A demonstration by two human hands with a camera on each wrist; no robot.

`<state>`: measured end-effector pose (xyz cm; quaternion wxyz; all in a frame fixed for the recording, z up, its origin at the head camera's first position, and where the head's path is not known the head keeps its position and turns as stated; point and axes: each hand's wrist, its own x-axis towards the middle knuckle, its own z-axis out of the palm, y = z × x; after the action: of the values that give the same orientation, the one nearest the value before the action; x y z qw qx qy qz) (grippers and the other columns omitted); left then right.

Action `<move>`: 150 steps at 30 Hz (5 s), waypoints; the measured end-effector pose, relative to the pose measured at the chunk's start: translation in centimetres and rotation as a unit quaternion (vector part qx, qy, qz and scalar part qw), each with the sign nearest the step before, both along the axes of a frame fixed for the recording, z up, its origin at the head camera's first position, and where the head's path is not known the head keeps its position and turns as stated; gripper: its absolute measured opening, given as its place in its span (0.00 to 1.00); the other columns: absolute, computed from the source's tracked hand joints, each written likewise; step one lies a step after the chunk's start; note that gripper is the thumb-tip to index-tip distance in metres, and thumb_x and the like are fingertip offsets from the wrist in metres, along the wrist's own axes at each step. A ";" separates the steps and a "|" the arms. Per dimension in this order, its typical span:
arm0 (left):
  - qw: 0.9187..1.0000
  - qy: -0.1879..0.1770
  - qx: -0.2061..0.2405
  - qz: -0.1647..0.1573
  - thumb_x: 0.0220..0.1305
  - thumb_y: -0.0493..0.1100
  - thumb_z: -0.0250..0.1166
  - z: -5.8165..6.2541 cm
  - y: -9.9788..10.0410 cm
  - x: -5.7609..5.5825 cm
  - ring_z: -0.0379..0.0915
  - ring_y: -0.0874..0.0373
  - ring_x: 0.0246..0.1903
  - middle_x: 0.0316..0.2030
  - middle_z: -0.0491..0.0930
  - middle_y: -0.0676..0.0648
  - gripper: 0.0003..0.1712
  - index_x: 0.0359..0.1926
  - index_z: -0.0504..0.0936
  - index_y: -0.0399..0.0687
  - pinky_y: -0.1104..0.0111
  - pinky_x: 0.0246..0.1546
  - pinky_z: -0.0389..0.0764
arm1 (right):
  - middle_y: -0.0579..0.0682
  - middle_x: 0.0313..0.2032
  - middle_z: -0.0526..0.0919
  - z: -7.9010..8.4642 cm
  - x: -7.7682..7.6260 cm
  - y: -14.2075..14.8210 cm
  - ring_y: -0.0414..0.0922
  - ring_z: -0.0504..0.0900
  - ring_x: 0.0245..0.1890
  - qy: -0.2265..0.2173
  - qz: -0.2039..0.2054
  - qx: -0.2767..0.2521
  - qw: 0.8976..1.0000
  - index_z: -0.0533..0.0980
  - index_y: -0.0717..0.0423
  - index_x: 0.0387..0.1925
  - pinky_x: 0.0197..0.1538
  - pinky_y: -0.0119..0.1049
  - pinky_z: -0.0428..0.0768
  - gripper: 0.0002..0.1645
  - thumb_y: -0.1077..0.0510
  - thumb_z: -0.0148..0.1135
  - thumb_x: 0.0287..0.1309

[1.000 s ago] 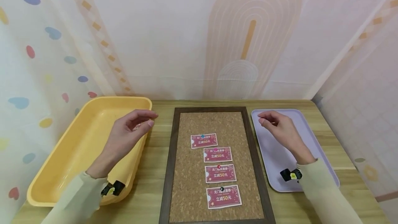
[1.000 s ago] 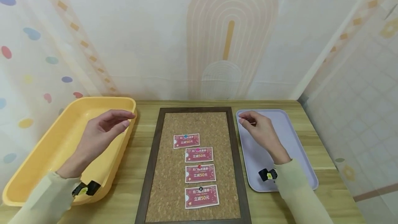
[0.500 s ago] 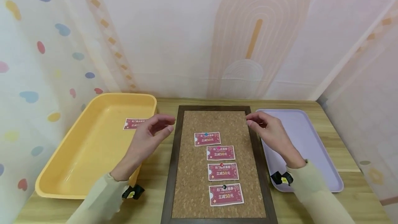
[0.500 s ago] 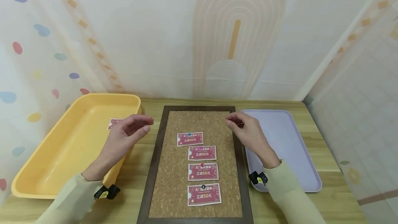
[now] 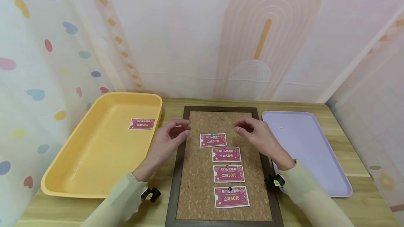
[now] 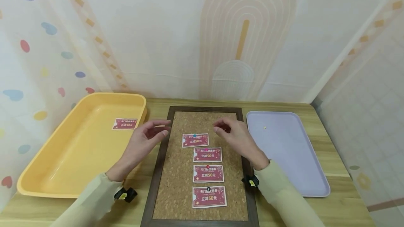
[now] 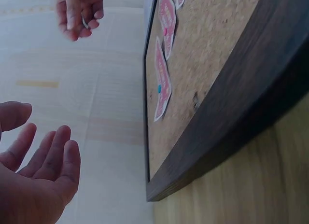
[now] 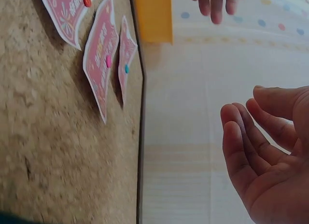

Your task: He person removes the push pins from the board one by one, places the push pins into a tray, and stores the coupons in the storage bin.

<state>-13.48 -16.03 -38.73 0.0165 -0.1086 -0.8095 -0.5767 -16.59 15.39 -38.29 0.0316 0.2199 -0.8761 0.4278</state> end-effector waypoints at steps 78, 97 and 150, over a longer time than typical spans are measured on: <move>0.986 -0.138 -0.092 0.004 0.66 0.30 0.68 -4.4 3.2 -4.8 0.82 0.54 0.42 0.42 0.86 0.44 0.13 0.51 0.84 0.37 0.65 0.42 0.82 | 0.46 0.37 0.84 -3.4 -5.2 -7.0 0.39 0.79 0.36 -0.119 0.118 0.159 0.973 0.85 0.58 0.46 0.44 0.37 0.79 0.08 0.64 0.65 0.67; 0.980 -0.175 -0.090 0.030 0.63 0.31 0.71 -4.3 3.0 -4.9 0.82 0.60 0.28 0.30 0.87 0.45 0.05 0.40 0.88 0.35 0.68 0.32 0.86 | 0.45 0.35 0.86 -3.3 -5.6 -7.4 0.39 0.79 0.32 -0.118 0.117 0.150 0.975 0.87 0.55 0.40 0.39 0.34 0.77 0.05 0.63 0.67 0.68; 0.958 -0.013 -0.269 -0.099 0.59 0.32 0.70 -4.1 2.9 -5.6 0.72 0.60 0.32 0.31 0.81 0.51 0.09 0.41 0.91 0.45 0.67 0.34 0.74 | 0.44 0.33 0.84 -3.9 -6.0 -6.9 0.38 0.77 0.31 -0.121 0.128 0.141 0.974 0.86 0.55 0.38 0.36 0.31 0.76 0.04 0.64 0.67 0.67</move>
<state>-19.04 -13.16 -42.84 -0.0812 -0.1807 -0.9203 -0.3374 -22.60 8.45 -42.19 -0.1609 0.2788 -0.8897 0.3239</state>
